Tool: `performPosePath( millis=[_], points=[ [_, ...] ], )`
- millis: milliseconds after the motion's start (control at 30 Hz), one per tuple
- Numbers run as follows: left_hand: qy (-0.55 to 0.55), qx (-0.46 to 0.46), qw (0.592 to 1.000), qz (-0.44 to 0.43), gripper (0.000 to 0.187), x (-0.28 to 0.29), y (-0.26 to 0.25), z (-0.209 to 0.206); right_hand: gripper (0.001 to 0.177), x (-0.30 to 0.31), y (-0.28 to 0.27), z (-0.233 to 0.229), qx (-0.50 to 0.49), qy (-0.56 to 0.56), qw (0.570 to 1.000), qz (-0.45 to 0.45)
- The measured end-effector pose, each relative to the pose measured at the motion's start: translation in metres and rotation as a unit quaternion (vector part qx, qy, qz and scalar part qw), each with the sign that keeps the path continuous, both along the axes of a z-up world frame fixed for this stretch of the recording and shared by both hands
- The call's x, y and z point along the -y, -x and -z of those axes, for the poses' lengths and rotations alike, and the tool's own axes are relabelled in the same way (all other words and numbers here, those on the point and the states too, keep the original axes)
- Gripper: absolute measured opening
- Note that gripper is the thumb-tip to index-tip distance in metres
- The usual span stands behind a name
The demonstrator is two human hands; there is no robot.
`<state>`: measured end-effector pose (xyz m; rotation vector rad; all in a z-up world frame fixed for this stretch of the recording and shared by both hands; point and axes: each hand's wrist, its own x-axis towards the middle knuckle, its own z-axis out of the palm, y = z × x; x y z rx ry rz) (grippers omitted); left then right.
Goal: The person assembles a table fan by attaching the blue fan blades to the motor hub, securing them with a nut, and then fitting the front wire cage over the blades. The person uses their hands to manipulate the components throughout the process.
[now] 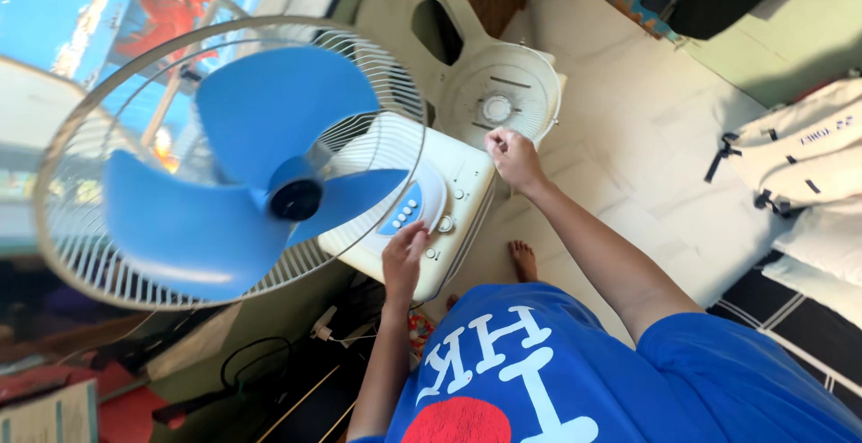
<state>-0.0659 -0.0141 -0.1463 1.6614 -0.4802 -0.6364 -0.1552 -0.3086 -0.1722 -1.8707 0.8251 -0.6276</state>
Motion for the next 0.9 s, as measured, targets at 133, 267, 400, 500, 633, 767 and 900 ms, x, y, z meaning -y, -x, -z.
performPosePath(
  millis=[133, 267, 400, 500, 633, 767, 900],
  points=[
    [-0.040, 0.027, 0.991, 0.125, 0.026, 0.064, 0.001, 0.008, 0.016, 0.023, 0.029, 0.063, -0.077, -0.033, 0.996, 0.007],
    [-0.066, -0.001, 0.980, 0.185, 0.030, 0.135, -0.002, 0.020, 0.016, 0.050, 0.047, 0.110, -0.137, -0.051, 0.989, 0.030],
    [-0.079, 0.005, 0.973, 0.217, 0.033, 0.205, -0.013, 0.039, 0.020, 0.079, 0.051, 0.144, -0.190, -0.105, 0.974, 0.071],
    [-0.084, 0.023, 0.967, 0.238, 0.035, 0.242, -0.021, 0.055, 0.033, 0.100, 0.047, 0.162, -0.234, -0.149, 0.953, 0.121],
    [-0.125, 0.036, 0.962, 0.242, 0.036, 0.279, -0.034, 0.073, 0.067, 0.126, 0.038, 0.184, -0.253, -0.238, 0.921, 0.176],
    [-0.149, 0.067, 0.962, 0.220, 0.037, 0.295, -0.046, 0.087, 0.086, 0.149, 0.018, 0.202, -0.142, -0.443, 0.856, 0.228],
    [-0.166, 0.059, 0.963, 0.205, 0.039, 0.306, -0.055, 0.097, 0.076, 0.169, 0.002, 0.213, -0.074, -0.507, 0.826, 0.235]
  ],
)
